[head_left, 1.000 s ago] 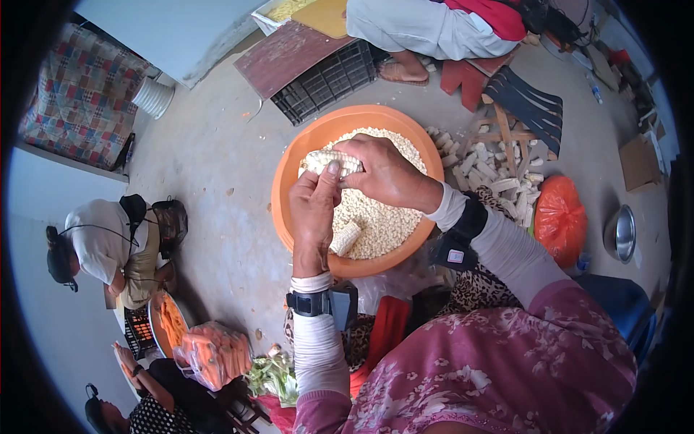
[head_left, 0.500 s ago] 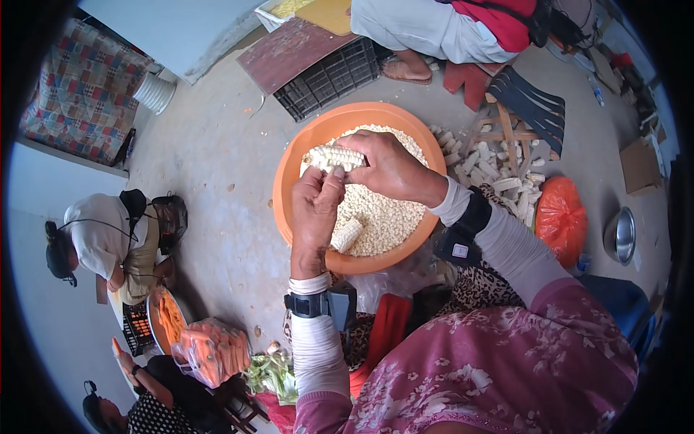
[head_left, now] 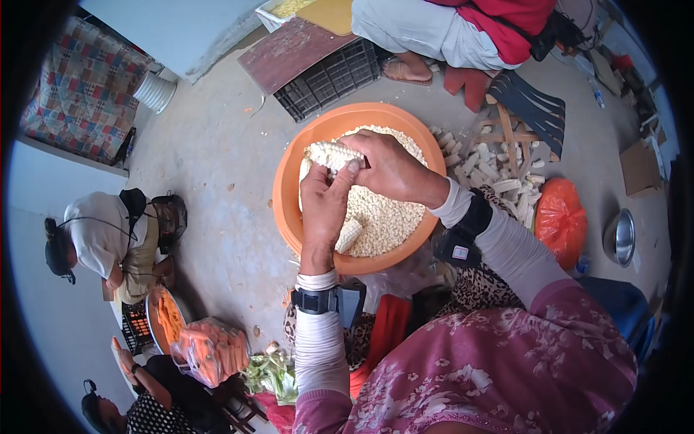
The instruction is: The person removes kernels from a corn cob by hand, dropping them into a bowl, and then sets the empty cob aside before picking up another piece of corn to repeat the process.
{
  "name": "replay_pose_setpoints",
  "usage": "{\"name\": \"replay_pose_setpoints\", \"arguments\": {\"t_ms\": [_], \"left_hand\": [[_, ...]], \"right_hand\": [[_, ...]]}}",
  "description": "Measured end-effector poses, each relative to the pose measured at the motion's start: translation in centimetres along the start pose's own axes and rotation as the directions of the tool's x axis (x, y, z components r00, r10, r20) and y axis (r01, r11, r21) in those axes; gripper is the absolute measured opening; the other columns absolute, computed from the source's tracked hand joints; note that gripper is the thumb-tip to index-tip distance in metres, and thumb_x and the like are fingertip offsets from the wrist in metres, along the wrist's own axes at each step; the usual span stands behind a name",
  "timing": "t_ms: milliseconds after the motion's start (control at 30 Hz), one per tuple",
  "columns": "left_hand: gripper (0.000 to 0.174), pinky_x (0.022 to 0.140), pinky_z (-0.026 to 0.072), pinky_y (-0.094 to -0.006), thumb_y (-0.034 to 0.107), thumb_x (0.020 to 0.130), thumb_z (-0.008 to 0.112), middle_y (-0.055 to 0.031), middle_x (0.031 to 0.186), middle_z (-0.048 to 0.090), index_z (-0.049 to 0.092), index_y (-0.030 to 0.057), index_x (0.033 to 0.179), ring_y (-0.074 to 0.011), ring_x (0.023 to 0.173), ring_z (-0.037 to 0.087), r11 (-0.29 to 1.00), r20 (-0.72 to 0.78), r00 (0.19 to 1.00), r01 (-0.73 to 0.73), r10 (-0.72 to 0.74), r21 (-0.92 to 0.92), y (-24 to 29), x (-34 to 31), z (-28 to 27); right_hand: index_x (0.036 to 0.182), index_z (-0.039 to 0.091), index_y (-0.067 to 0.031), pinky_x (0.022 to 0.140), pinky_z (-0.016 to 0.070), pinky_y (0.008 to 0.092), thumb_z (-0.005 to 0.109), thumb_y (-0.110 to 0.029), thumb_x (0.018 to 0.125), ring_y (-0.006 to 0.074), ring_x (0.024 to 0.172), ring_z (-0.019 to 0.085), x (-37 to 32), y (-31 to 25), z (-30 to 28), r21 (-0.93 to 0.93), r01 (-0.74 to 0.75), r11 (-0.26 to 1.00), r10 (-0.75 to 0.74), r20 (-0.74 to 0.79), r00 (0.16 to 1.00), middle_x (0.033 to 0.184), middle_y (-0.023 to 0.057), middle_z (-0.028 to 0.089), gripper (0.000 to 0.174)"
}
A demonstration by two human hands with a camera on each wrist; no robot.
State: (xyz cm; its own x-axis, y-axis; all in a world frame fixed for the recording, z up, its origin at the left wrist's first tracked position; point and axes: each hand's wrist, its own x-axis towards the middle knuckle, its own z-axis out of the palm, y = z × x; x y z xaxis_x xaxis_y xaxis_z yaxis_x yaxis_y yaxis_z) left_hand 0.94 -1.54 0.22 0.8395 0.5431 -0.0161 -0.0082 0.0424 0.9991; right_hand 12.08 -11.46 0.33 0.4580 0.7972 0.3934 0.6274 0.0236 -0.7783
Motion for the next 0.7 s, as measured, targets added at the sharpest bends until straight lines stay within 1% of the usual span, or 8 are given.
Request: {"name": "replay_pose_setpoints", "arguments": {"t_ms": [33, 100, 333, 400, 533, 600, 633, 700], "left_hand": [[0.023, 0.071, 0.0453, -0.0224, 0.013, 0.087, 0.063, -0.0034, 0.090, 0.064, 0.058, -0.0005, 0.105, -0.0081, 0.080, 0.056, 1.000, 0.002, 1.000, 0.000, 0.000, 0.000, 0.2, 0.0, 0.0], [0.018, 0.054, 0.0344, -0.0193, 0.017, 0.088, 0.061, 0.0033, 0.074, 0.055, 0.059, 0.0025, 0.097, -0.0038, 0.061, 0.043, 1.000, 0.011, 1.000, 0.021, -0.021, -0.023, 0.5, -0.2, 0.2], [0.015, 0.057, 0.0354, -0.0190, 0.017, 0.089, 0.058, 0.0035, 0.075, 0.055, 0.060, 0.0033, 0.095, -0.0045, 0.062, 0.044, 0.999, 0.051, 0.998, 0.032, -0.032, -0.002, 0.6, -0.1, 0.1], [0.019, 0.058, 0.0370, -0.0193, 0.021, 0.089, 0.060, 0.0025, 0.076, 0.057, 0.061, 0.0031, 0.096, -0.0047, 0.063, 0.046, 0.999, 0.047, 0.999, -0.006, 0.007, -0.034, 0.5, 0.0, 0.2], [0.023, 0.059, 0.0382, -0.0195, 0.024, 0.089, 0.061, 0.0016, 0.076, 0.059, 0.062, 0.0028, 0.097, -0.0048, 0.065, 0.047, 1.000, 0.013, 1.000, -0.016, 0.017, -0.010, 0.6, 0.0, 0.6], [0.025, 0.059, 0.0389, -0.0199, 0.026, 0.089, 0.061, 0.0016, 0.075, 0.058, 0.062, 0.0019, 0.098, -0.0048, 0.065, 0.048, 0.999, -0.020, 1.000, -0.004, 0.003, -0.040, 0.2, 0.1, 0.8], [0.025, 0.059, 0.0389, -0.0199, 0.026, 0.089, 0.061, 0.0016, 0.075, 0.058, 0.062, 0.0019, 0.098, -0.0048, 0.065, 0.048, 0.999, -0.021, 1.000, 0.004, -0.005, -0.044, 0.2, 0.0, 0.7], [0.023, 0.058, 0.0388, -0.0197, 0.022, 0.090, 0.060, 0.0016, 0.075, 0.058, 0.062, 0.0011, 0.099, -0.0048, 0.065, 0.048, 0.997, 0.044, 0.998, -0.051, 0.048, 0.059, 0.4, 0.0, 0.2]], "right_hand": [[0.111, 0.053, 0.0082, 0.084, 0.0461, 0.0372, 0.064, -0.002, 0.072, 0.0339, 0.098, 0.059, 0.1, -0.1, -0.2, 0.000, -0.001, 1.000, 0.001, -0.002, 1.000, 0.103, 0.0230, 0.059, 0.041], [0.110, 0.054, 0.0080, 0.084, 0.0461, 0.0370, 0.064, -0.003, 0.073, 0.0339, 0.099, 0.059, 0.2, -0.4, -0.7, 0.047, -0.046, 0.998, 0.044, 0.055, 0.998, 0.103, 0.0227, 0.060, 0.040], [0.109, 0.054, 0.0076, 0.081, 0.0465, 0.0359, 0.065, -0.005, 0.074, 0.0321, 0.094, 0.060, 0.2, -0.4, -1.1, 0.156, -0.126, 0.980, 0.110, 0.111, 0.988, 0.099, 0.0212, 0.060, 0.039], [0.109, 0.054, 0.0075, 0.079, 0.0467, 0.0351, 0.065, -0.006, 0.075, 0.0306, 0.093, 0.060, 0.0, -0.7, -1.1, 0.070, -0.044, 0.997, 0.042, 0.026, 0.999, 0.098, 0.0204, 0.060, 0.038], [0.109, 0.054, 0.0075, 0.079, 0.0471, 0.0348, 0.065, -0.007, 0.076, 0.0297, 0.094, 0.060, 0.0, -0.7, -1.2, 0.082, -0.089, 0.993, 0.085, 0.057, 0.995, 0.100, 0.0199, 0.060, 0.037], [0.111, 0.054, 0.0077, 0.079, 0.0471, 0.0351, 0.065, -0.007, 0.076, 0.0300, 0.093, 0.060, 0.0, 0.1, -0.7, 0.009, 0.019, 1.000, -0.019, -0.007, 1.000, 0.099, 0.0209, 0.061, 0.039], [0.111, 0.054, 0.0077, 0.079, 0.0471, 0.0351, 0.065, -0.007, 0.076, 0.0300, 0.093, 0.060, 0.0, 0.0, -0.7, 0.010, 0.012, 1.000, -0.012, -0.001, 1.000, 0.099, 0.0209, 0.061, 0.039], [0.112, 0.054, 0.0067, 0.075, 0.0479, 0.0309, 0.066, -0.005, 0.076, 0.0219, 0.087, 0.061, 0.1, 0.0, -1.1, 0.099, -0.105, 0.989, 0.096, 0.098, 0.991, 0.095, 0.0158, 0.063, 0.041]]}}
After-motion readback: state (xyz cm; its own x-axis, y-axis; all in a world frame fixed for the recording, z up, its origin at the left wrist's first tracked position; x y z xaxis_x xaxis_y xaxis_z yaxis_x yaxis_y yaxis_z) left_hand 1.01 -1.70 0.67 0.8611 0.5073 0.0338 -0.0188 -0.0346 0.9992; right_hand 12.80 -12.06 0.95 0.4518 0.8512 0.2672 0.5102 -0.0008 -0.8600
